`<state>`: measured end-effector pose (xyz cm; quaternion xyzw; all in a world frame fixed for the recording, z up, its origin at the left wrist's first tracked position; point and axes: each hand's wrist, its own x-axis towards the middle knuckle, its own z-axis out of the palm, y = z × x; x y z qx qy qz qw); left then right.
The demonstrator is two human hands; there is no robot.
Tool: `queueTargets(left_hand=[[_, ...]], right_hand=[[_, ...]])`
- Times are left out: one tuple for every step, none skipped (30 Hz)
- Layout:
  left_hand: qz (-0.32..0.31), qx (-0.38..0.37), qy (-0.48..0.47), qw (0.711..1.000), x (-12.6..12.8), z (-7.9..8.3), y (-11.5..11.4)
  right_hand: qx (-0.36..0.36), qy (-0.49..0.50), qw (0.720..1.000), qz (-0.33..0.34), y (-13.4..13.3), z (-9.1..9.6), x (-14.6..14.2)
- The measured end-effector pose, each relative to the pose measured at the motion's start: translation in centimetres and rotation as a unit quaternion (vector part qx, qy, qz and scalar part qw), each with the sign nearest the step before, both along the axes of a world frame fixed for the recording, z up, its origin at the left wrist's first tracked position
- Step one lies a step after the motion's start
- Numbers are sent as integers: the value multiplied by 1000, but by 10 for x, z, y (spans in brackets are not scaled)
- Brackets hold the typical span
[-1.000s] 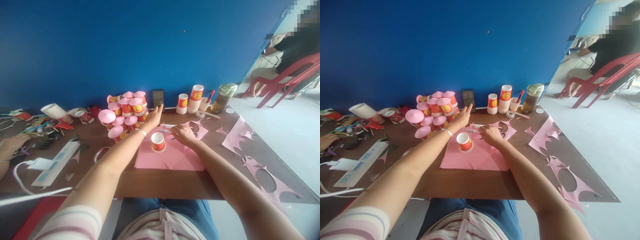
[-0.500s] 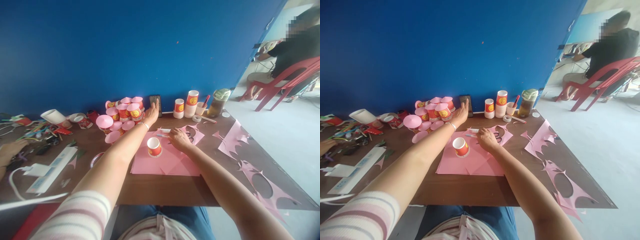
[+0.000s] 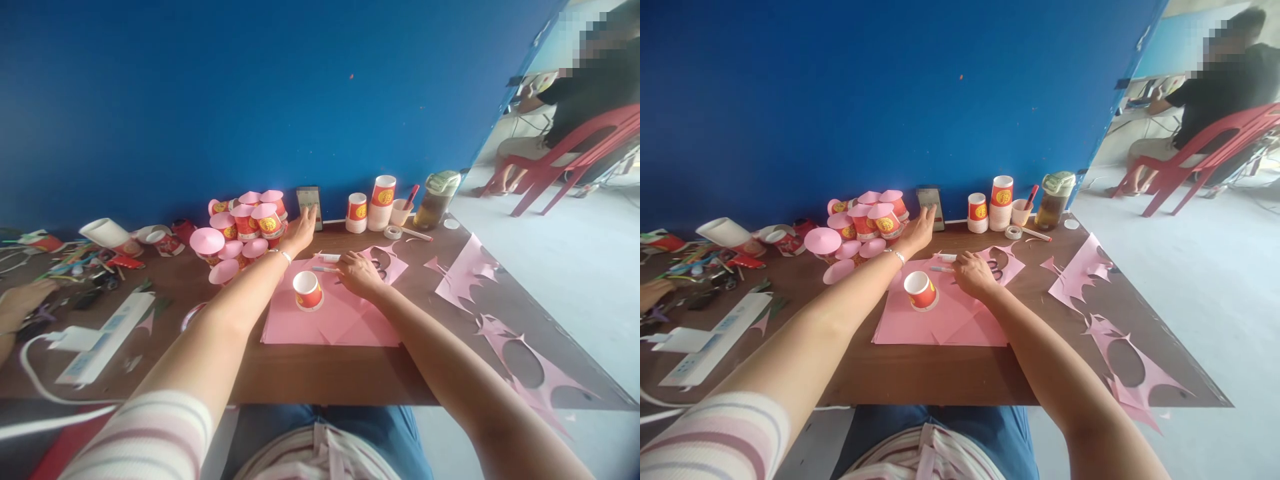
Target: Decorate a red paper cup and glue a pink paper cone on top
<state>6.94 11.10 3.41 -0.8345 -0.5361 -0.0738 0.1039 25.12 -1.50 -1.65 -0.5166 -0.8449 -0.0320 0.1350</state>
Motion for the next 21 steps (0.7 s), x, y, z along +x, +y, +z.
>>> queueTargets(left_hand=[[-13,-3,-13,1000,-1,-1,-1],[-35,-12,-33,999,-2,-3,-3],[-64,-29,-60,996,-3,-4,-4],[-100,-54,-92,989,-3,-6,-5],[-135,-84,-125,979,-3,-7,-7],[-165,-117,-153,967,-2,-7,-8],[-186,-147,-170,956,-2,-8,-9],[-201,-175,-179,947,-1,-9,-10],[-212,-196,-181,940,-1,-9,-11],[-223,-213,-176,935,0,-10,-12],[-232,-224,-165,932,0,-10,-12],[-239,-231,-152,931,0,-11,-12],[-242,-233,-139,931,-1,-11,-11],[-242,-233,-128,933,-2,-12,-11],[-240,-232,-121,935,-3,-12,-10],[-236,-231,-116,937,-4,-12,-9],[-233,-231,-112,938,-6,-12,-8],[-231,-232,-109,939,-7,-11,-7],[-228,-232,-106,940,-9,-10,-7],[-224,-233,-102,941,-9,-9,-6],[-220,-235,-96,942,-10,-9,-6]], right_hand=[[0,1,1000,3,0,0,1],[0,3,1000,6,0,1,3],[0,4,1000,8,1,0,4],[0,5,1000,9,1,0,5],[1,6,1000,9,1,0,5],[1,7,1000,8,1,0,6],[2,7,1000,6,2,-1,6],[2,7,1000,4,2,-1,6],[2,7,1000,2,2,-1,6],[2,7,1000,-1,2,-1,5],[3,7,1000,-4,2,-1,5],[4,8,1000,-8,2,-1,5],[5,9,1000,-11,3,-1,6],[6,11,1000,-14,3,-2,6],[7,13,1000,-17,3,-2,6],[7,15,1000,-19,3,-2,6],[7,17,1000,-20,3,-2,5],[8,20,1000,-22,3,-2,5],[10,24,999,-24,2,-2,5],[14,27,999,-28,2,-2,4],[19,33,999,-33,2,-2,4]])
